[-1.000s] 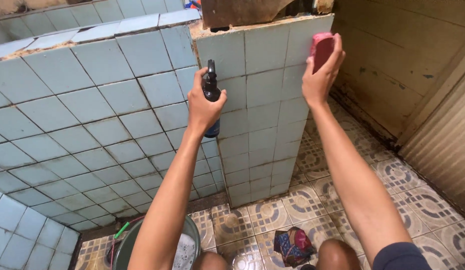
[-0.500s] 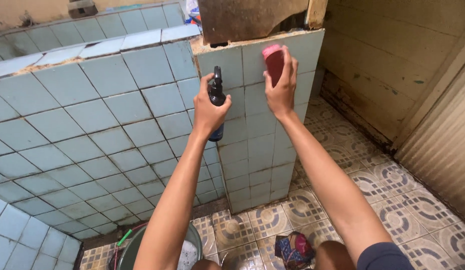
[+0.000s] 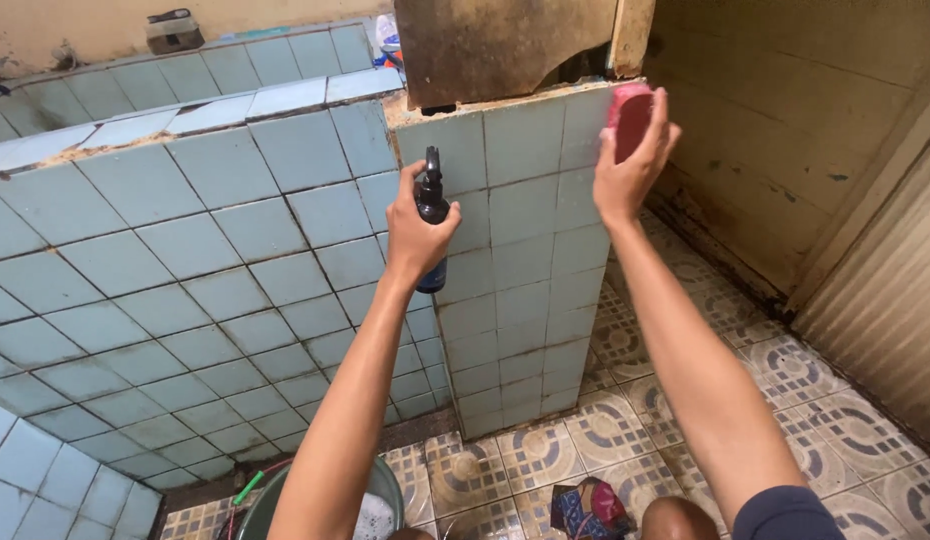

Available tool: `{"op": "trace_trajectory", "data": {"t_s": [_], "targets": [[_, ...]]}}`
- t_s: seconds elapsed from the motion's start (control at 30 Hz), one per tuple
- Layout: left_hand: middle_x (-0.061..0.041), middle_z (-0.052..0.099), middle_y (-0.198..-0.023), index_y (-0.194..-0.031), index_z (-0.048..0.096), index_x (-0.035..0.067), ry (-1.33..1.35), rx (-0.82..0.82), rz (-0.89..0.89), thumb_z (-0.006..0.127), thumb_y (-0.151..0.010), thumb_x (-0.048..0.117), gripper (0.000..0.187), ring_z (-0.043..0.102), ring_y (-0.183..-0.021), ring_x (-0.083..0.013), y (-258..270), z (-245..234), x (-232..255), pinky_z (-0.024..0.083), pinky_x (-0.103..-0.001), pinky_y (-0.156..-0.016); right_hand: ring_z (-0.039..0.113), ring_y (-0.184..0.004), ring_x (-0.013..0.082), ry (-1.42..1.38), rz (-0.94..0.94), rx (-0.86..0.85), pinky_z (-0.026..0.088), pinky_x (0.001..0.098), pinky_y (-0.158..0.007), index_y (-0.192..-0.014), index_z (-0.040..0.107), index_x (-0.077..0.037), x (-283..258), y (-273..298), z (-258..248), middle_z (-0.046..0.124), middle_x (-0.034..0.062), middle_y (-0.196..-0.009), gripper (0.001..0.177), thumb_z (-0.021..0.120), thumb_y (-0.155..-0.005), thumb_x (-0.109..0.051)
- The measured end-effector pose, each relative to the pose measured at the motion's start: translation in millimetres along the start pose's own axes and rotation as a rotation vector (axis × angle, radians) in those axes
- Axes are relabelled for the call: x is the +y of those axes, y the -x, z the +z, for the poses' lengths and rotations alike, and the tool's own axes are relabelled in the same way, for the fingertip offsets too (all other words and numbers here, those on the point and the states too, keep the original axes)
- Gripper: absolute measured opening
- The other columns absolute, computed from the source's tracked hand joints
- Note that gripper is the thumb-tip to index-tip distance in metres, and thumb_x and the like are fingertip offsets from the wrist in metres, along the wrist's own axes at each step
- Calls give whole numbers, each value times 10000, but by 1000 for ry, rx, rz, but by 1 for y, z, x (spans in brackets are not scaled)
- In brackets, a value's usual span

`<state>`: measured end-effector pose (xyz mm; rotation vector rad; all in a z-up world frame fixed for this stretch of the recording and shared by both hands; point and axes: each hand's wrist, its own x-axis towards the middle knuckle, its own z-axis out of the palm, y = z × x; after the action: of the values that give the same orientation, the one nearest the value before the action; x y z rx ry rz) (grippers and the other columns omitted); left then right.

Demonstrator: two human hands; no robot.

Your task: The person sprays cleaning solution on light blue wall tiles and scrubs them with a red brush. They repeatedly apply the spray and scrub the same vertical section of the wall, occasionally dipping the brush into a bucket of soapy water.

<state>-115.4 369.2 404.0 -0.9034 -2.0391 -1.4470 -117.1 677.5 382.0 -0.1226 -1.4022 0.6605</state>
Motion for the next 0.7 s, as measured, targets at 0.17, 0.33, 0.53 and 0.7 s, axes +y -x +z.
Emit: {"op": "trace_trajectory", "data": {"t_s": [0.17, 0.33, 0.53, 0.7], "targets": [[-100, 661, -863, -1329, 511, 149, 19, 33, 15, 721, -823, 204, 550, 648, -745, -261, 1, 10, -14, 528, -412, -686, 572, -1155, 337, -43, -21, -77, 567, 485, -935, -1579, 311, -243, -45, 22, 19, 460, 164, -1300, 850, 739, -909, 59], [-165, 733, -931, -1373, 529, 166, 0, 59, 27, 761, -786, 211, 632, 740, -824, -364, 2, 11, -14, 575, -498, -724, 573, -1123, 425, -75, -87, -240, 492, 619, -968, -1585, 326, -147, -65, 43, 23, 434, 193, -1250, 852, 768, -890, 72], [-48, 636, -865, -1311, 481, 161, -3, -8, -31, 688, -850, 220, 509, 579, -715, -194, 7, -5, 10, 503, -351, -680, 651, -971, 294, -46, -108, -226, 672, 326, -649, -1603, 169, -363, -29, 25, 20, 408, 176, -1366, 896, 711, -978, -19], [-35, 638, -842, -1303, 486, 156, 1, 12, -43, 693, -840, 225, 511, 586, -719, -182, 11, -19, 12, 514, -333, -696, 606, -1196, 325, -30, 26, -2, 700, 397, -880, -1589, 215, -372, 22, -9, 17, 407, 182, -1404, 867, 639, -969, 61]]}}
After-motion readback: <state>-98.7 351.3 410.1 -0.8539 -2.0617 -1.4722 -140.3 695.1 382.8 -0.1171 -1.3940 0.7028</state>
